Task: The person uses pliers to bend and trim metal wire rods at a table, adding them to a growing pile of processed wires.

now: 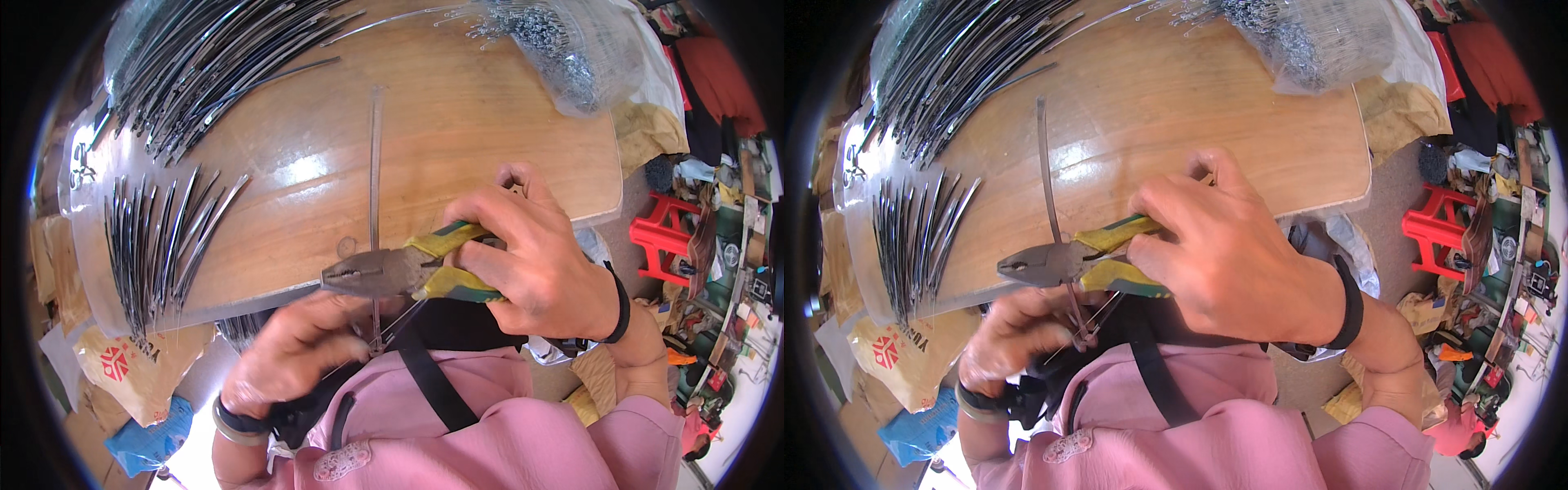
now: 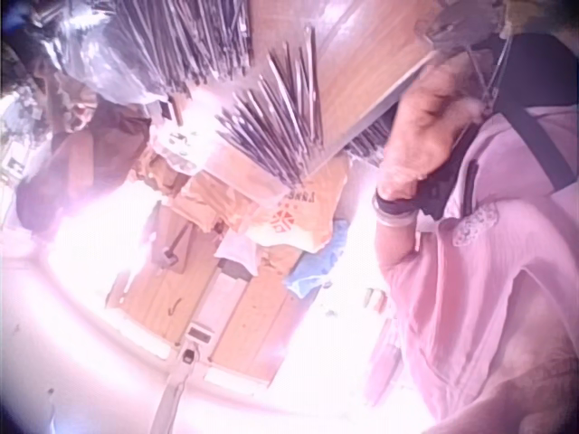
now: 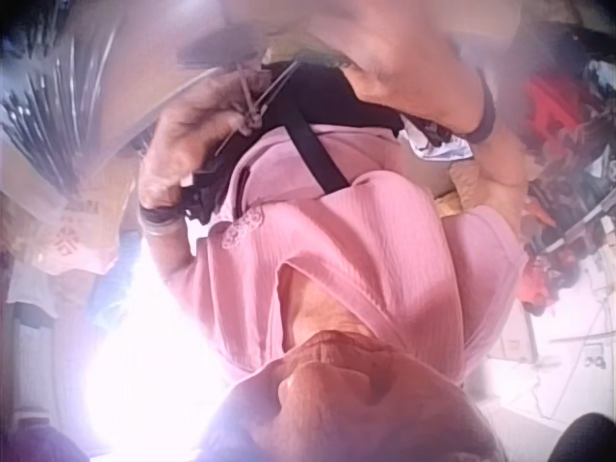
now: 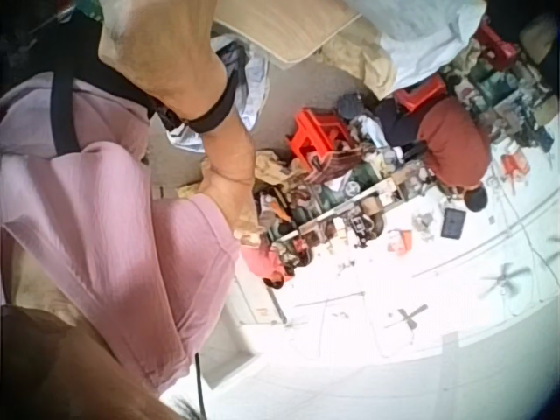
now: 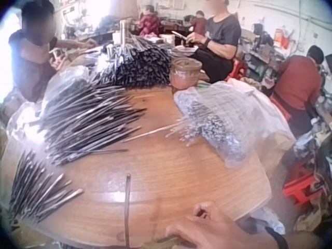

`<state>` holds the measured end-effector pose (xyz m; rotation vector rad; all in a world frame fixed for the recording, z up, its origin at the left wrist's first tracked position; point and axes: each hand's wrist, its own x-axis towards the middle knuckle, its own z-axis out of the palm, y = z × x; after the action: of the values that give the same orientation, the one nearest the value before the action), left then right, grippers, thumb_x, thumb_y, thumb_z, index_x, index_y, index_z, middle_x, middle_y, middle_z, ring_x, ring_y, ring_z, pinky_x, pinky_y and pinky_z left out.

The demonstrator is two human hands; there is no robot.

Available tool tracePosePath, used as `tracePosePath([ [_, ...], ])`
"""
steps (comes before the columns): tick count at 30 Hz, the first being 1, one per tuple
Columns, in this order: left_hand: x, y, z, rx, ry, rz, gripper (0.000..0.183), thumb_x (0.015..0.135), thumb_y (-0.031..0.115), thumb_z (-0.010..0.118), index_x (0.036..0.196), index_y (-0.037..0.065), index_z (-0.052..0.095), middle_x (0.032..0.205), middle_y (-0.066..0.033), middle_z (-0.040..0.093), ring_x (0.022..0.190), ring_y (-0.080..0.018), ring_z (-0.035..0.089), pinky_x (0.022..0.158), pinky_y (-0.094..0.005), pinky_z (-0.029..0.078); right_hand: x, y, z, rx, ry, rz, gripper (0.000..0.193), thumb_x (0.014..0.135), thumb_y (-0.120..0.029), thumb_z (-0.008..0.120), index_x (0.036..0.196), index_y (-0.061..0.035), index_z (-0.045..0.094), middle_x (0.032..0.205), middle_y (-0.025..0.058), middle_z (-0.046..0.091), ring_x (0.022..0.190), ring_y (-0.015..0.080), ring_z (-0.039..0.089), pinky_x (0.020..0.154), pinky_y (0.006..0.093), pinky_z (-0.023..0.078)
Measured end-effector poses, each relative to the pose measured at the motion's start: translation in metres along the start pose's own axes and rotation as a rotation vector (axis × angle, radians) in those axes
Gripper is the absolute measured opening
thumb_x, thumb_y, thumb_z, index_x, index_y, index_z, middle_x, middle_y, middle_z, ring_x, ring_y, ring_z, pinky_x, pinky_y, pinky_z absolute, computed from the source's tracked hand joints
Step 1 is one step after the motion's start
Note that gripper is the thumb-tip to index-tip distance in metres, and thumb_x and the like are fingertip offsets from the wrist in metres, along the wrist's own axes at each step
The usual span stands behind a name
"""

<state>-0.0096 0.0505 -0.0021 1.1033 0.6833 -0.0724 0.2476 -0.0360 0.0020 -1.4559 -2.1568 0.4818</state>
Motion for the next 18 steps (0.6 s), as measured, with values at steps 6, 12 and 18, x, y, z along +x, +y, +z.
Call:
tracePosePath([
  [6,0.013,0.014,0.005,-0.132,-0.040,-0.033,0.038,0.089,0.014,0.067,0.120,-0.007,0.060,0.101,-0.0090,0.067,0.090,-0.0157,0.064,0.082,-0.0259,0.051,0.001,-0.020,-0.003,0.039,0.053,-0.071,0.021,0.056,-0.011,0.067,0.075,-0.0055,0.061,0.094,0.0105,0.058,0.079,0.0235,0.057,0.076,0.0447,0.037],
  [12,0.014,-0.004,0.037,-0.560,0.024,-0.070,0.028,0.091,0.021,0.064,0.106,-0.002,0.062,0.077,-0.0065,0.064,0.060,-0.0098,0.058,0.052,-0.0216,0.043,0.001,-0.019,0.013,0.056,0.057,-0.090,0.015,0.062,-0.015,0.068,0.074,-0.0073,0.060,0.095,0.0086,0.060,0.082,0.0225,0.058,0.083,0.0478,0.036],
  [18,0.012,-0.009,0.044,-0.797,0.249,-0.048,0.013,0.095,0.010,0.057,0.099,-0.003,0.058,0.064,-0.0055,0.054,0.044,-0.0091,0.041,0.040,-0.0229,0.029,-0.009,-0.010,-0.005,-0.008,0.219,0.133,0.014,0.081,-0.015,0.072,0.076,-0.0057,0.062,0.100,0.0126,0.060,0.087,0.0252,0.060,0.078,0.0442,0.044],
])
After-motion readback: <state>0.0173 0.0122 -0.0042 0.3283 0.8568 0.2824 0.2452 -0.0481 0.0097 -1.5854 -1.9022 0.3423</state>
